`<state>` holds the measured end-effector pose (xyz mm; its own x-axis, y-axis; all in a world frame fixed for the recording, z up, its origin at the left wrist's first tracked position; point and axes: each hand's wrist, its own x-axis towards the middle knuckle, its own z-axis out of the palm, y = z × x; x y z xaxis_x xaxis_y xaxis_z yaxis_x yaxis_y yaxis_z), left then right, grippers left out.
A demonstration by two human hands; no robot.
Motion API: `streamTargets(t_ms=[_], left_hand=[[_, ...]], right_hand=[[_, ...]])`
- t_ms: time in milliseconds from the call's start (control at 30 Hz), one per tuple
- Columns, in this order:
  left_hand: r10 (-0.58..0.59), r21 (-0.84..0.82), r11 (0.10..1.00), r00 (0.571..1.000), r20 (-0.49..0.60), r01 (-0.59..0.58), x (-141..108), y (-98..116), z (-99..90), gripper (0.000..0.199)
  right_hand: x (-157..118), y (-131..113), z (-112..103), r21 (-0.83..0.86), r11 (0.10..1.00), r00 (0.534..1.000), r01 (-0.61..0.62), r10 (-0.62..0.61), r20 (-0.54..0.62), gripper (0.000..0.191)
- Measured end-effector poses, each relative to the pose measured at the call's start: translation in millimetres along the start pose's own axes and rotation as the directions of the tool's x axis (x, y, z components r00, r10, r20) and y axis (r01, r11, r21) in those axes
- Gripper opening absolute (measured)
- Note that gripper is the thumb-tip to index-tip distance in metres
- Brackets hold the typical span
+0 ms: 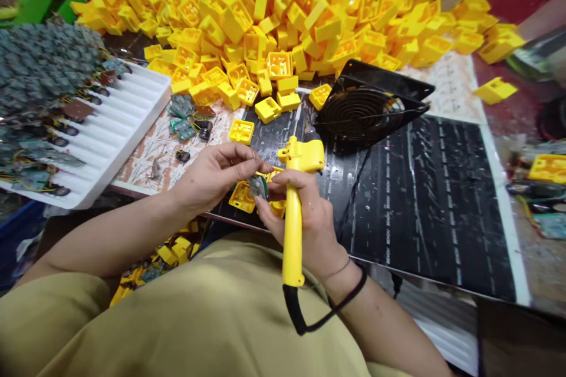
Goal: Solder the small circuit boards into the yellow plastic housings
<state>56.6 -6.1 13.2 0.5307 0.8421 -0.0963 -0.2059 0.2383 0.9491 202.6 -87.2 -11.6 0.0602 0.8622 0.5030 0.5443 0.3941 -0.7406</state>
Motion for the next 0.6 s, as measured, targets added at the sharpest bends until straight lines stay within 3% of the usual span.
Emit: streamTargets(t_ms=[100,200,267,333,400,433,500,600], left_hand=[[-0.094,-0.137,0.986,0.995,0.022,0.096,1.9,8.6,-5.8,0.036],[-0.009,0.184,0.983,1.0,0.022,0.005,4.8,28.0,-28.2,0.023],[0.041,0.543,0.836,0.996,0.079,-0.078,6.2,37.2,-46.5,0.01],[0.029,0.816,0.565,0.992,0.126,-0.12,7.3,38.1,-60.7,0.006],[0.005,0.935,0.33,0.99,0.139,-0.133,8.5,31.5,-67.7,0.01],[-0.002,0.956,0.261,0.99,0.138,-0.133,9.3,26.6,-68.7,0.013],[-0.019,0.966,0.217,0.989,0.144,-0.136,11.4,16.8,-67.6,0.015],[-0.041,0.96,0.237,0.985,0.166,-0.151,14.7,7.6,-64.0,0.014]], right_hand=[[-1.9,4.7,-3.2,0.009,1.0,0.999,0.023,-0.024,0.037,0.038],[1.2,13.1,-14.7,-0.007,1.0,0.996,0.03,-0.03,0.083,0.042],[8.7,20.2,-20.6,-0.078,0.995,0.993,0.063,-0.054,0.106,0.041],[19.8,27.6,-19.9,-0.164,0.978,0.98,0.125,-0.096,0.173,0.039],[31.8,35.0,-11.1,-0.206,0.96,0.955,0.19,-0.133,0.264,0.037],[37.1,38.5,-4.5,-0.202,0.957,0.943,0.21,-0.143,0.3,0.037],[44.5,44.8,9.3,-0.168,0.959,0.927,0.228,-0.161,0.339,0.037],[45.9,48.0,20.4,-0.136,0.961,0.915,0.24,-0.177,0.364,0.038]])
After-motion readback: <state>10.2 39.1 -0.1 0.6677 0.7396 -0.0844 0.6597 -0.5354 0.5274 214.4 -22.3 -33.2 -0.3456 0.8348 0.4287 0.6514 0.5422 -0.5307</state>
